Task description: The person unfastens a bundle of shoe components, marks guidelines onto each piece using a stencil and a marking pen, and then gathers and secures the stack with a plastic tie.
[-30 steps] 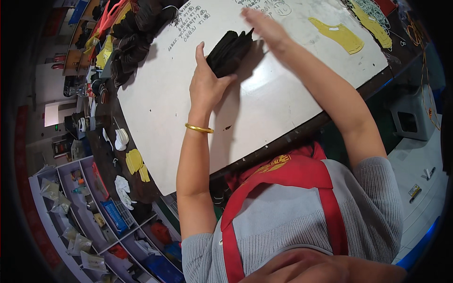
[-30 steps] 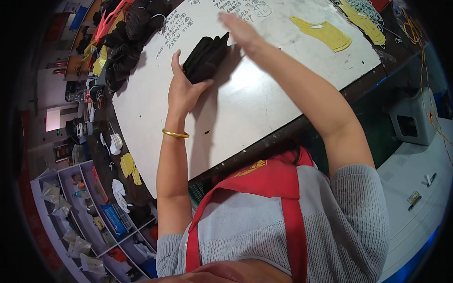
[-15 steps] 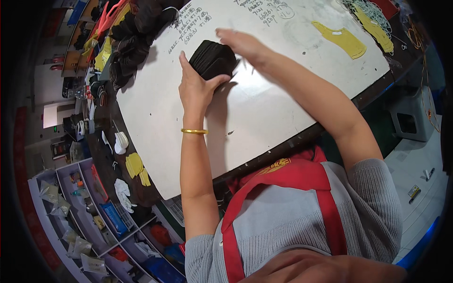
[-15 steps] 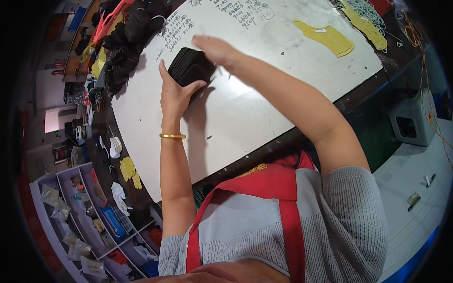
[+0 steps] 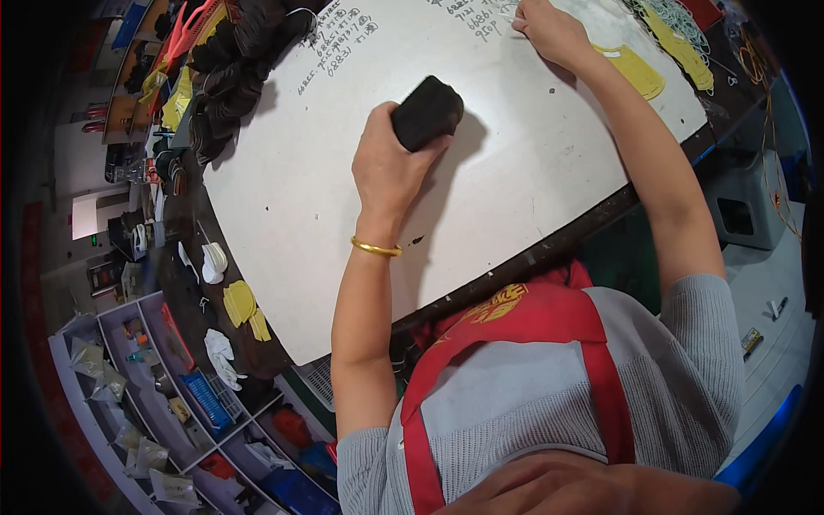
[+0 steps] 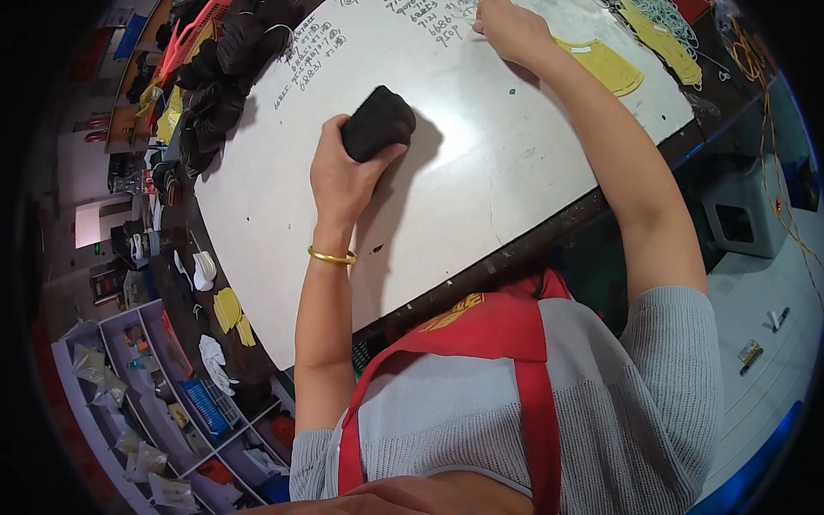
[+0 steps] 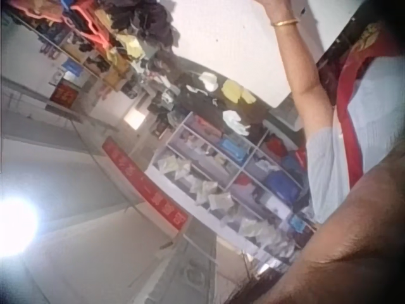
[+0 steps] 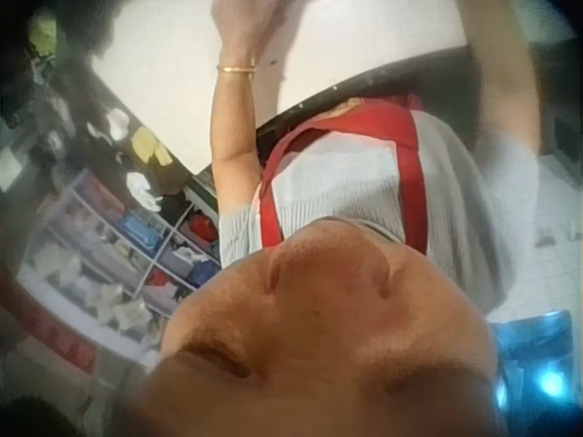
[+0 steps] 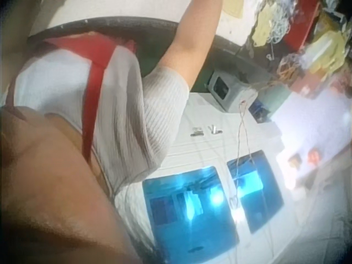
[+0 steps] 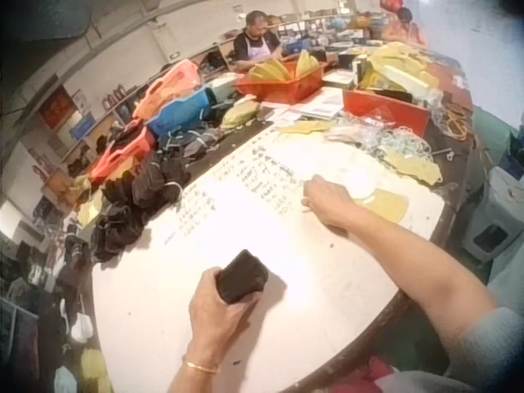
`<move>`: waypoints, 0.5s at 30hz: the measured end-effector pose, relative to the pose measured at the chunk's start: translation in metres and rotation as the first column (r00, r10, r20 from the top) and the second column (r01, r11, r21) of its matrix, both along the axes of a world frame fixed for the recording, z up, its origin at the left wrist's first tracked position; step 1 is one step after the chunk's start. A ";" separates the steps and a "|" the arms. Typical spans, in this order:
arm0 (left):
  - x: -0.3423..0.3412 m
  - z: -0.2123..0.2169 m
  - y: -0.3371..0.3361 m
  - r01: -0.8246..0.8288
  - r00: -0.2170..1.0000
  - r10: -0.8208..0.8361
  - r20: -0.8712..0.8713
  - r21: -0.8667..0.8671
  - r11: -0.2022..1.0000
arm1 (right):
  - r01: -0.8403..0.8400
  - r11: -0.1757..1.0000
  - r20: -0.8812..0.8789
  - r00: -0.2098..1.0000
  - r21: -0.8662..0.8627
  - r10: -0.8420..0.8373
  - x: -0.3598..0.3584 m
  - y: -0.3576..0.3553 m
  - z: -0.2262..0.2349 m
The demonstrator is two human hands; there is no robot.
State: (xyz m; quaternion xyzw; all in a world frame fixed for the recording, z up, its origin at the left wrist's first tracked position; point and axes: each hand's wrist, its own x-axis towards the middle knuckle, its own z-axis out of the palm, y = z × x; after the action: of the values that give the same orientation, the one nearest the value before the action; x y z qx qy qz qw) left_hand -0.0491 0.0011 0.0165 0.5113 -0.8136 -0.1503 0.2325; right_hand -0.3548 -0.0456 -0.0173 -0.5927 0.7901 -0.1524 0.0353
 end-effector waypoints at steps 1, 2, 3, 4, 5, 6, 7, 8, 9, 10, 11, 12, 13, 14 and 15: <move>0.002 0.000 -0.003 0.002 1.000 -0.002 0.004 -0.006 1.000 | 0.002 1.000 0.004 1.000 -0.006 -0.002 0.000 0.000 0.003; 0.004 0.001 -0.004 0.070 0.891 0.103 -0.442 0.358 0.931 | -0.167 0.985 0.344 0.924 -0.033 0.168 0.001 0.002 0.006; 0.007 0.003 -0.005 0.292 0.601 0.346 -0.720 0.601 0.744 | -0.318 0.946 0.513 0.802 -0.068 0.306 0.005 0.008 0.006; 0.014 0.008 -0.002 0.473 0.456 0.459 -0.763 0.644 0.601 | -0.446 0.888 0.670 0.626 -0.114 0.400 0.010 0.015 0.012; 0.018 0.008 0.004 0.547 0.369 0.506 -0.780 0.622 0.560 | -0.573 0.811 0.708 0.526 -0.115 0.472 0.036 0.033 0.029; 0.020 0.008 0.012 0.601 0.337 0.521 -0.785 0.605 0.523 | -0.623 0.781 0.784 0.459 -0.052 0.418 0.060 0.047 0.043; 0.019 0.008 0.018 0.655 0.302 0.533 -0.791 0.578 0.487 | -0.672 0.740 0.846 0.397 0.004 0.356 0.075 0.055 0.054; 0.019 0.005 0.021 0.654 0.303 0.531 -0.791 0.578 0.487 | -0.672 0.741 0.846 0.396 0.002 0.357 0.079 0.060 0.055; 0.019 -0.001 0.024 0.688 0.295 0.569 -0.768 0.584 0.432 | -0.682 0.729 0.853 0.345 -0.058 0.390 0.084 0.063 0.053; 0.020 -0.003 0.026 0.719 0.289 0.607 -0.740 0.587 0.373 | -0.689 0.716 0.858 0.293 -0.116 0.421 0.087 0.065 0.049; 0.021 -0.003 0.028 0.717 0.288 0.609 -0.739 0.588 0.374 | -0.690 0.714 0.860 0.291 -0.115 0.420 0.089 0.066 0.041; 0.022 -0.002 0.029 0.730 0.293 0.619 -0.729 0.588 0.348 | -0.640 0.764 0.882 0.313 -0.079 0.353 0.089 0.068 0.030; 0.021 0.001 0.030 0.744 0.295 0.629 -0.720 0.586 0.321 | -0.587 0.809 0.899 0.333 -0.036 0.283 0.087 0.069 0.024; 0.019 0.005 0.034 0.744 0.292 0.631 -0.719 0.586 0.322 | -0.590 0.807 0.900 0.333 -0.034 0.282 0.082 0.072 0.021; 0.017 0.012 0.040 0.731 0.278 0.579 -0.766 0.560 0.390 | -0.553 0.833 0.925 0.324 0.017 0.196 0.076 0.075 0.020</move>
State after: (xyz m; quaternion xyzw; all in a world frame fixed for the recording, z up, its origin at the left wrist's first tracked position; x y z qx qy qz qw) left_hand -0.0319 0.0413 0.0286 0.2823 -0.2853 -0.8541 0.3309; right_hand -0.2792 0.0299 0.0031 -0.5708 0.4965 -0.2954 0.5834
